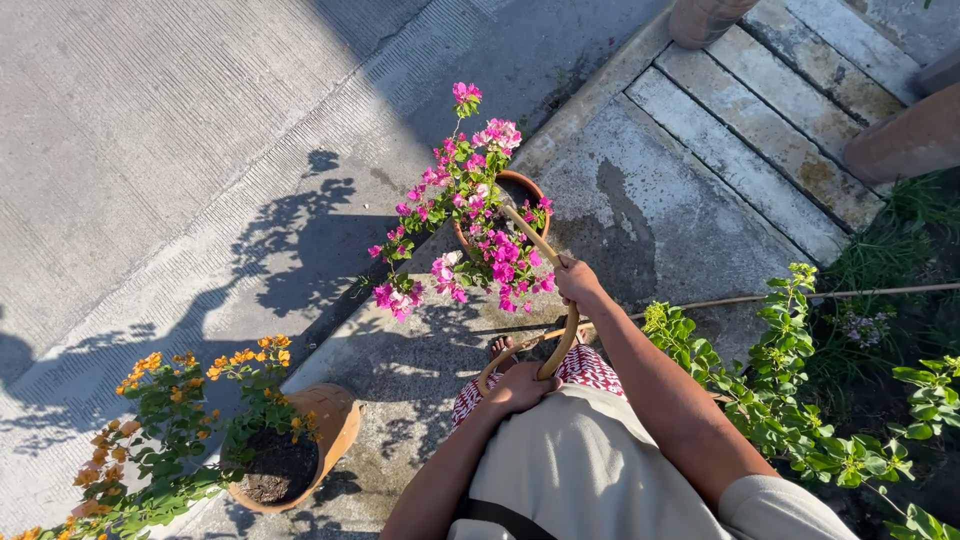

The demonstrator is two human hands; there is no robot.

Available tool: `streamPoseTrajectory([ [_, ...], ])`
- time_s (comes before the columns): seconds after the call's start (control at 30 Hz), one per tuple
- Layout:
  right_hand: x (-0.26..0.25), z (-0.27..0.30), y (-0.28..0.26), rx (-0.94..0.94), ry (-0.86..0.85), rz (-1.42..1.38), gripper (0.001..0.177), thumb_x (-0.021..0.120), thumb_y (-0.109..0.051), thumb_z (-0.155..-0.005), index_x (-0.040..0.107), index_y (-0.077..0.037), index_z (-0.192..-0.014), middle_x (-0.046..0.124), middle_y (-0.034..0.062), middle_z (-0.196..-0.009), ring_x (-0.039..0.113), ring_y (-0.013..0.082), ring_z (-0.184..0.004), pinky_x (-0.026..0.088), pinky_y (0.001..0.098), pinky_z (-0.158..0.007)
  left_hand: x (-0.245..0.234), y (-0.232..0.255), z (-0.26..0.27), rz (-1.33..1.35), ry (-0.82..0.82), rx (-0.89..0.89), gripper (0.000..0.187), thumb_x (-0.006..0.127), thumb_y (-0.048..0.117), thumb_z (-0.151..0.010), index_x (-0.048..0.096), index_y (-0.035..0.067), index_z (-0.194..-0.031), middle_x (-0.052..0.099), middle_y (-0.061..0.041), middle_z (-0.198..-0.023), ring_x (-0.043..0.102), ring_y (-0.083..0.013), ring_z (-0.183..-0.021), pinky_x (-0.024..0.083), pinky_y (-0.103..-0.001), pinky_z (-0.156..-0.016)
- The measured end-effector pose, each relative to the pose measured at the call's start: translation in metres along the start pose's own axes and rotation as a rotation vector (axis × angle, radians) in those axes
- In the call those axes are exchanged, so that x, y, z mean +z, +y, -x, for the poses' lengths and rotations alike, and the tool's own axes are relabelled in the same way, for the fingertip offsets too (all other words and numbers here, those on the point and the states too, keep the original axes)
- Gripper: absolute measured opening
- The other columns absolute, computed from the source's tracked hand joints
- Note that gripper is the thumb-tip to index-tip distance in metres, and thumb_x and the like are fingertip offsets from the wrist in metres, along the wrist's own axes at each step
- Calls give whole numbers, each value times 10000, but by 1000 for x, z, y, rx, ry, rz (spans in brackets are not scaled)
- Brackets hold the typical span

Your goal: Watering multiple potted plants in an outdoor garden using a hose.

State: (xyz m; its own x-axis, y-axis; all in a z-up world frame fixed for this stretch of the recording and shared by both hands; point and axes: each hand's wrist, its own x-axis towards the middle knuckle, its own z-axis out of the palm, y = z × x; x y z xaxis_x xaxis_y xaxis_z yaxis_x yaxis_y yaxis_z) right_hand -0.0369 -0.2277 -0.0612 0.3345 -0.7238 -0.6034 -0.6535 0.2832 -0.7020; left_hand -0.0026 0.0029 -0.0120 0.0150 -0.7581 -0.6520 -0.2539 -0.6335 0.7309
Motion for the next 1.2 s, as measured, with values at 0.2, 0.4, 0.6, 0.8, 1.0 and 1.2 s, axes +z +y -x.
streamPoseTrajectory([
  [0.2,-1,2,1,-7,-7,3,378,518,-129,-907,711,-53,-1223,542,125,-609,551,184,-414,489,282,-303,-2,5,7,-3,9,-2,437,660,491,-868,682,62,-948,695,-242,-930,680,-455,-1033,525,-517,-848],
  [0.4,-1,4,1,-14,-18,-21,364,514,-128,-909,710,-36,-1201,532,125,-604,544,182,-411,482,282,-303,-1,4,6,-11,6,-24,449,662,520,-862,695,85,-968,706,-219,-952,681,-435,-1062,531,-506,-870],
  [0.6,-3,6,-2,-15,-15,-15,369,507,-123,-907,707,-29,-1203,520,117,-608,543,177,-421,487,279,-308,-2,2,3,-8,-7,-33,443,666,522,-868,697,94,-974,710,-208,-959,681,-430,-1066,532,-499,-871],
  [0.8,-5,1,1,-7,2,-18,373,509,-121,-895,716,-39,-1194,527,123,-598,550,183,-418,488,282,-305,-10,15,10,-14,-18,-6,457,659,523,-877,685,69,-928,696,-230,-918,681,-444,-1030,527,-508,-848],
  [1.0,-6,2,-2,-3,3,-24,359,509,-125,-897,720,-48,-1178,526,119,-598,542,179,-420,484,277,-310,-7,10,3,-31,-28,0,440,662,505,-878,683,68,-922,691,-233,-905,684,-446,-1015,527,-510,-832],
  [1.2,-4,-2,7,24,2,-37,423,513,-128,-902,683,-40,-1279,531,128,-618,546,184,-436,481,280,-325,-9,11,5,-26,-39,-11,455,660,524,-871,679,78,-962,698,-231,-947,677,-441,-1066,533,-506,-870],
])
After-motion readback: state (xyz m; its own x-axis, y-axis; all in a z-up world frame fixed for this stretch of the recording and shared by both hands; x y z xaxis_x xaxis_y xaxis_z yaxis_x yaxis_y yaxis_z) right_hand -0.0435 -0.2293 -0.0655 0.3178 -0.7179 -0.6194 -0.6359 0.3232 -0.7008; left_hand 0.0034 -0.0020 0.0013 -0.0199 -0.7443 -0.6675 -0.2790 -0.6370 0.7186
